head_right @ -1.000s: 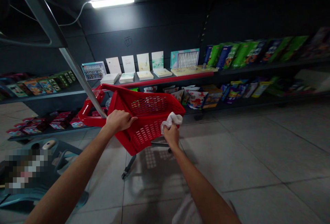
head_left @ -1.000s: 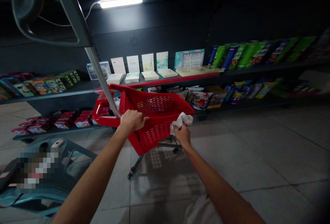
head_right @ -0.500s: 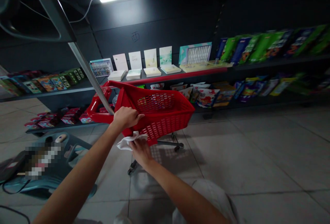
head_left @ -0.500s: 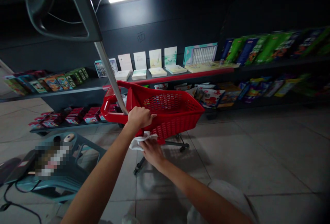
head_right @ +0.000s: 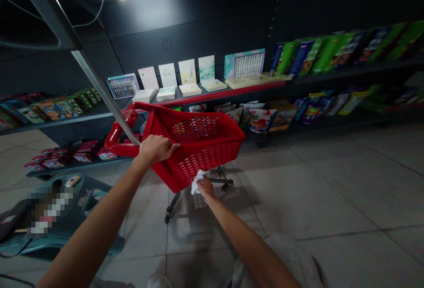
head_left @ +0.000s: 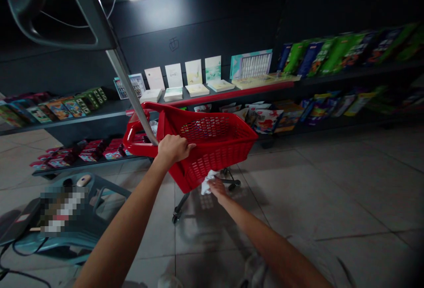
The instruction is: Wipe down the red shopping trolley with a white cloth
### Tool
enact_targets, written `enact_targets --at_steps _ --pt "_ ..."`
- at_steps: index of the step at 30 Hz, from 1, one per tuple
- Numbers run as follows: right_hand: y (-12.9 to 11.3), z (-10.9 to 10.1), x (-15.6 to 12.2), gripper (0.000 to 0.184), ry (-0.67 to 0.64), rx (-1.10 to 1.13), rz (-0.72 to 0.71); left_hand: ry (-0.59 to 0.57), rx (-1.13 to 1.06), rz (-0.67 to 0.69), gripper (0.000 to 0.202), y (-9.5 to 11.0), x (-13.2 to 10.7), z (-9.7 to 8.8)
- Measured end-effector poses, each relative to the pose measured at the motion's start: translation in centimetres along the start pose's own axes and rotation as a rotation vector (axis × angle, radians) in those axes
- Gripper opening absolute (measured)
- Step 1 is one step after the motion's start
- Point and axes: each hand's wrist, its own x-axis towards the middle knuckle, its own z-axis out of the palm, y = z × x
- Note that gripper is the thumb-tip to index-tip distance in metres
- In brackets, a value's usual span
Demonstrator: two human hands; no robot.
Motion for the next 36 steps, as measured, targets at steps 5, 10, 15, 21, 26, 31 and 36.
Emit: enact_targets --at_steps 5,10,15,21,26,31,36 --pt "-1.3 5.0 -2.2 0.034 -0.068 0.392 0.113 -0.009 0.014 -0.011 0.081 0.1 0.0 -0.2" --pt "-4.1 5.9 -4.2 0.047 -0.191 0.605 0.023 -0.010 0.020 -0.009 0.084 0.0 -0.2 -0.4" --pt "-8.8 3.3 -4.0 0.052 -0.171 0.669 -0.053 -0.001 0.016 -0.005 0.083 -0.2 -0.3 -0.3" --pt "-12.4 -5.4 0.1 0.051 0.280 0.747 -0.008 0.004 0.027 0.011 0.081 -0.3 -0.2 -0.2" --pt "-13.7 -13.9 3.2 0.056 0.621 0.621 -0.123 -0.011 0.037 0.039 0.081 -0.6 -0.5 -0.6" --pt "-14.3 -18.1 3.8 0.052 0.769 0.285 -0.266 -0.013 0.072 0.053 0.084 -1.1 -0.9 -0.9" --pt "-14.4 -19.4 3.4 0.046 0.727 0.016 -0.271 -0.018 0.089 0.053 0.086 -1.6 -1.3 -1.3"
